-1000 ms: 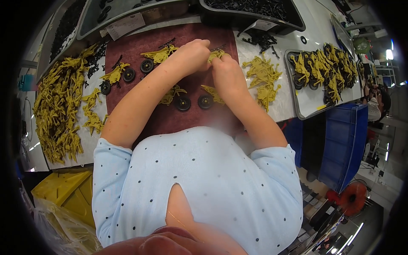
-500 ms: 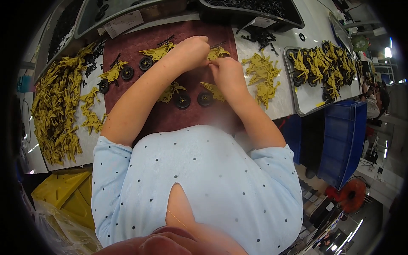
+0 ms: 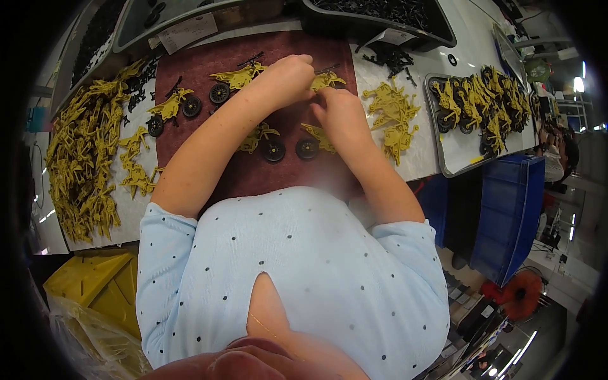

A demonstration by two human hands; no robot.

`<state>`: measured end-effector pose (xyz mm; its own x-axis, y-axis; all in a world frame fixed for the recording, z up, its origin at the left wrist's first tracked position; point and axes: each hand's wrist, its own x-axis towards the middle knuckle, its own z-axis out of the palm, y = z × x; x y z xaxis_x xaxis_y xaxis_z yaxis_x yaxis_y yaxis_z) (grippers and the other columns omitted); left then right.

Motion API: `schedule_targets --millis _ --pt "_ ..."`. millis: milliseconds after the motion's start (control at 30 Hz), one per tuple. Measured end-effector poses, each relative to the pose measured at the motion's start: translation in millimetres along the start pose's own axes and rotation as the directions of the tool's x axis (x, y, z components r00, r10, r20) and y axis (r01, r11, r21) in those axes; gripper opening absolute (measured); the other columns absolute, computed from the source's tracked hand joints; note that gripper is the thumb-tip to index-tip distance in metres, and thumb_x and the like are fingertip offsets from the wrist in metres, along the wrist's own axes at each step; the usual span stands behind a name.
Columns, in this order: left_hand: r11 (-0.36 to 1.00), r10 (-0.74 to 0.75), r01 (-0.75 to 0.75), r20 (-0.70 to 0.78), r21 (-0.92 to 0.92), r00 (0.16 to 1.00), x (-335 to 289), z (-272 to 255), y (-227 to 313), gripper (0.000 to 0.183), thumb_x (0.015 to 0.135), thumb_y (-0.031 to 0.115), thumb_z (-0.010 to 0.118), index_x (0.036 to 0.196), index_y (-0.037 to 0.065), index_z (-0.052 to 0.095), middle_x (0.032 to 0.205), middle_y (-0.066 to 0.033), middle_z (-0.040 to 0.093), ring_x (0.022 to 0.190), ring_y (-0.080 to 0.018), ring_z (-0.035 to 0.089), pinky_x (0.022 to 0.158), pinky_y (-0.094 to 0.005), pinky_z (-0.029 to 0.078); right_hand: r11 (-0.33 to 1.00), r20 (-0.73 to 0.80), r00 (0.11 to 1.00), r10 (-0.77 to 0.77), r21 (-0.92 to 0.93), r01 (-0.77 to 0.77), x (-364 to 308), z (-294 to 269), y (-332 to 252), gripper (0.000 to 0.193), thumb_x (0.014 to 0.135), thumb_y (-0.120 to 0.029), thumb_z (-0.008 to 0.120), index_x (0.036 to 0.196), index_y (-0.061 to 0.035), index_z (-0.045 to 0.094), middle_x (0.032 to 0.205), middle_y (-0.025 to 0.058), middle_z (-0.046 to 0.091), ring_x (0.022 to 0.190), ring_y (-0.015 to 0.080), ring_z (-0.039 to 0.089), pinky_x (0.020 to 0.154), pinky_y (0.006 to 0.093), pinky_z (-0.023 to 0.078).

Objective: The person assembles small plastic toy motorcycles by hand, snapping plastic wheels into yellow toy motorcycle frames.

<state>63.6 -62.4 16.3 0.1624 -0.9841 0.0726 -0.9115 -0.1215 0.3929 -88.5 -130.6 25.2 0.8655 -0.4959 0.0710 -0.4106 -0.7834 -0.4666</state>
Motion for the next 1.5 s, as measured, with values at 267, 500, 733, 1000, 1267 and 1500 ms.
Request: schedule_targets --millis 267,500,733,1000,1267,1500 --pt "1.0 0.007 -0.007 -0.016 0.006 1.0 0.0 1.0 0.0 0.023 0.068 0.015 0.075 0.086 0.0 0.07 0.097 -0.0147 0.063 0.094 -0.0315 0.063 0.078 -0.0408 0.055 0.998 -0.144 0.987 -0.065 -0.03 0.062 1.6 5.4 8.6 0.018 0.079 -0.006 0.066 0.096 -0.0009 0.066 0.088 0.0182 0.068 0.08 0.0309 0.067 0.069 0.0369 0.053" --pt "1.0 0.013 -0.012 -0.025 0.021 1.0 -1.4 -0.1 0.8 0.022 0.069 0.014 0.075 0.085 0.001 0.07 0.096 -0.0149 0.063 0.094 -0.031 0.064 0.078 -0.0396 0.056 1.0 -0.086 0.996 0.0 0.007 0.001 2.6 3.9 6.6 0.012 0.079 -0.006 0.065 0.089 0.001 0.063 0.083 0.0175 0.068 0.075 0.0326 0.067 0.068 0.0378 0.053" --pt "1.0 0.006 -0.006 -0.011 0.016 1.0 -0.9 0.2 0.6 0.022 0.069 0.016 0.075 0.086 0.002 0.07 0.097 -0.0144 0.063 0.094 -0.0305 0.064 0.078 -0.0398 0.056 0.989 -0.149 0.983 -0.111 -0.114 0.094 3.0 7.8 2.0 0.009 0.076 -0.006 0.063 0.079 0.0001 0.057 0.076 0.0184 0.061 0.073 0.0369 0.06 0.067 0.0435 0.048" --pt "1.0 -0.005 0.005 0.053 0.013 0.999 1.7 -5.5 2.8 0.025 0.069 0.019 0.076 0.08 -0.002 0.07 0.095 -0.0143 0.061 0.094 -0.0309 0.062 0.08 -0.0392 0.053 0.99 -0.104 0.988 -0.114 -0.095 0.104 6.5 12.0 2.3 0.01 0.074 -0.006 0.063 0.078 0.0004 0.057 0.076 0.0201 0.06 0.073 0.038 0.06 0.067 0.0438 0.048" --pt "0.998 -0.002 -0.002 0.07 0.057 0.998 4.7 -4.9 5.1 0.025 0.068 0.02 0.076 0.08 -0.002 0.07 0.095 -0.014 0.062 0.093 -0.0308 0.063 0.079 -0.0399 0.054 0.994 -0.008 0.994 0.111 0.01 -0.111 10.2 13.9 -2.7 0.013 0.075 -0.007 0.064 0.083 0.0018 0.062 0.077 0.0209 0.064 0.075 0.0379 0.063 0.068 0.0428 0.05" --pt "0.998 -0.03 0.024 0.108 0.053 0.994 4.8 -8.4 6.0 0.028 0.069 0.021 0.077 0.08 -0.003 0.069 0.095 -0.0156 0.062 0.093 -0.0322 0.063 0.082 -0.0399 0.053 0.995 0.031 1.0 0.005 -0.1 -0.002 16.7 1.7 -2.1 0.012 0.076 -0.006 0.062 0.083 0.0027 0.062 0.079 0.0217 0.065 0.076 0.0387 0.063 0.069 0.0432 0.05"
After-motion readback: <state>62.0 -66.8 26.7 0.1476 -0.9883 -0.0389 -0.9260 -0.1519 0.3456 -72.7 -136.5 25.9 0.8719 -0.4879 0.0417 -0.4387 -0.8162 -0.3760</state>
